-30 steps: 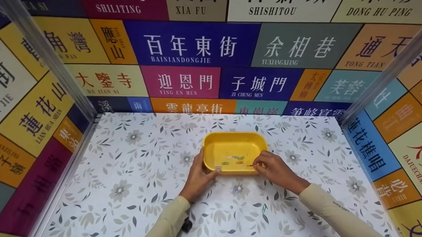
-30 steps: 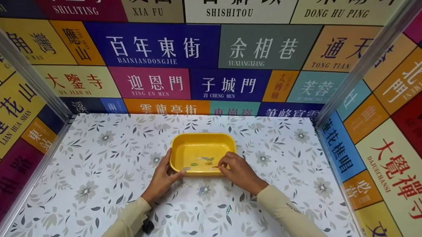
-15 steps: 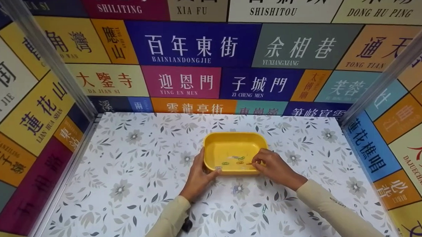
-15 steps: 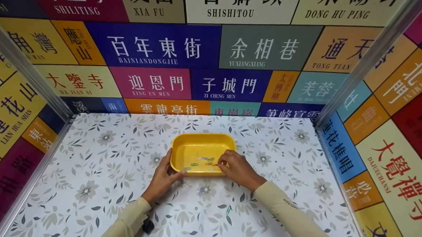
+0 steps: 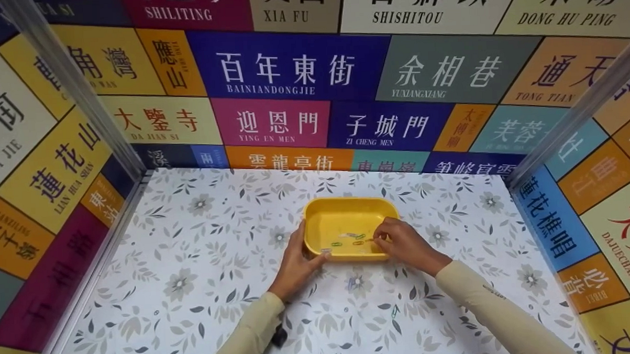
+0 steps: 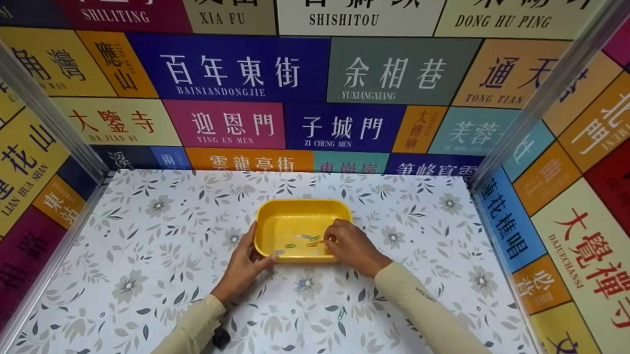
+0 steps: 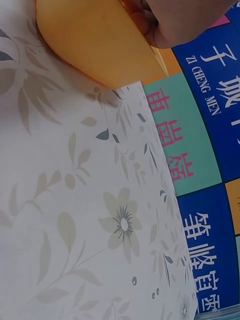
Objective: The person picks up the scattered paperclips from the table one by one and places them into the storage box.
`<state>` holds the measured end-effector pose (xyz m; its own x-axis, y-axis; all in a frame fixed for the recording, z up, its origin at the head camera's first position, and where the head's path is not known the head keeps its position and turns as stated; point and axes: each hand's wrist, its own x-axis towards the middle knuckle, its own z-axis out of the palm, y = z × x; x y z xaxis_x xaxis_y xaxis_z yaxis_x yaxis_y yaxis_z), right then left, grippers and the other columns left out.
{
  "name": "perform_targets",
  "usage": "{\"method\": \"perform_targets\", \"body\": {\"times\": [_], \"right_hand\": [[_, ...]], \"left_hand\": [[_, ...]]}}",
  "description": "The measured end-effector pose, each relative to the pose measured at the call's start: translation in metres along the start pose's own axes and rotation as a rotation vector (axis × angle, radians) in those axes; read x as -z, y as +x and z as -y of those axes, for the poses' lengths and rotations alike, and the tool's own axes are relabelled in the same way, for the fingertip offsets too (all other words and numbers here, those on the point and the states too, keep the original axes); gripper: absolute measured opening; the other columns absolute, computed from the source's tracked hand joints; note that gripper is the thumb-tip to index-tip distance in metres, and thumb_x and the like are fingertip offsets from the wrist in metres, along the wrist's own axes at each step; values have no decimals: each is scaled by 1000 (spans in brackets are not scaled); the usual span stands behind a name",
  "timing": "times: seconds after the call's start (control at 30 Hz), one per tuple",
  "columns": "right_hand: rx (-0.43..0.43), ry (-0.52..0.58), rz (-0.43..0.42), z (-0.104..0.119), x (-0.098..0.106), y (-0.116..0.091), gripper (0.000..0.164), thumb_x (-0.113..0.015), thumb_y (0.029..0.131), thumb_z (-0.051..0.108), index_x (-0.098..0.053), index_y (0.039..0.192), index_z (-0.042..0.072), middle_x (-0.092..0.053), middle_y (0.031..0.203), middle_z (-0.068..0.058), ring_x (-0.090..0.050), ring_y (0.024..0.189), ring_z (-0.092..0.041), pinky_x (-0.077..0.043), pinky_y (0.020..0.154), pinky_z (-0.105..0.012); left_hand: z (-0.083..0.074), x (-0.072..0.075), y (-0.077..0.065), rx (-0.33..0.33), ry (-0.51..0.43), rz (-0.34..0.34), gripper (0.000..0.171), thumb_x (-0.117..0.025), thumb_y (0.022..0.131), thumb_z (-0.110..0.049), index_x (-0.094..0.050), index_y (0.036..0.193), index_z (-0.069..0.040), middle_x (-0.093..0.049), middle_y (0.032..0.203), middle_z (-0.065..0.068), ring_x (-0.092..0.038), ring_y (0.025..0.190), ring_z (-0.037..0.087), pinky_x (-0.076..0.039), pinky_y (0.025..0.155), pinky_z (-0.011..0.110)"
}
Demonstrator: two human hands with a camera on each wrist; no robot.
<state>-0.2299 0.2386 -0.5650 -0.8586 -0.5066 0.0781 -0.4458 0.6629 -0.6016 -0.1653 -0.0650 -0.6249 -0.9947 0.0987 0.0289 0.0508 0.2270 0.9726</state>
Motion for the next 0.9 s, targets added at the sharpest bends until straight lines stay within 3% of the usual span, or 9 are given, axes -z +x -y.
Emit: {"method": "perform_targets", "body": {"times": [0.2,0.47,0.73,0.9], "right_hand": [[-21,-19,13,-2,-3,8,7,-79,101,10,-81,100,4,-62,92,2,-58,87,-17,-53,83,-35],[28,-62,5,-4,-11,19,6,-78,100,8,-81,97,4,-64,91,0,-58,86,-17,-55,81,-36],[-25,-79,34,0,-16,32,5,-77,99,8,-82,100,5,-64,91,0,-59,87,-19,-57,83,-37],[-46,-93,32,1,-18,39,6,-78,101,9,-82,101,5,-64,93,-1,-60,88,-20,-57,85,-38]], "left_hand": [[1,0,0,-5,5,-8,112,-87,96,-30,-12,178,-12,-25,180,17,-29,165,30,-22,135,45],[2,-1,1,-30,11,-20,111,-87,96,-27,-14,178,-11,-27,179,19,-30,164,32,-24,135,44],[1,-2,2,28,-9,-16,112,-87,96,-25,-13,179,-17,-26,180,14,-30,165,28,-24,135,42],[2,-3,2,28,-6,-19,112,-86,96,-25,-12,179,-17,-25,180,14,-29,165,28,-25,134,42]]}}
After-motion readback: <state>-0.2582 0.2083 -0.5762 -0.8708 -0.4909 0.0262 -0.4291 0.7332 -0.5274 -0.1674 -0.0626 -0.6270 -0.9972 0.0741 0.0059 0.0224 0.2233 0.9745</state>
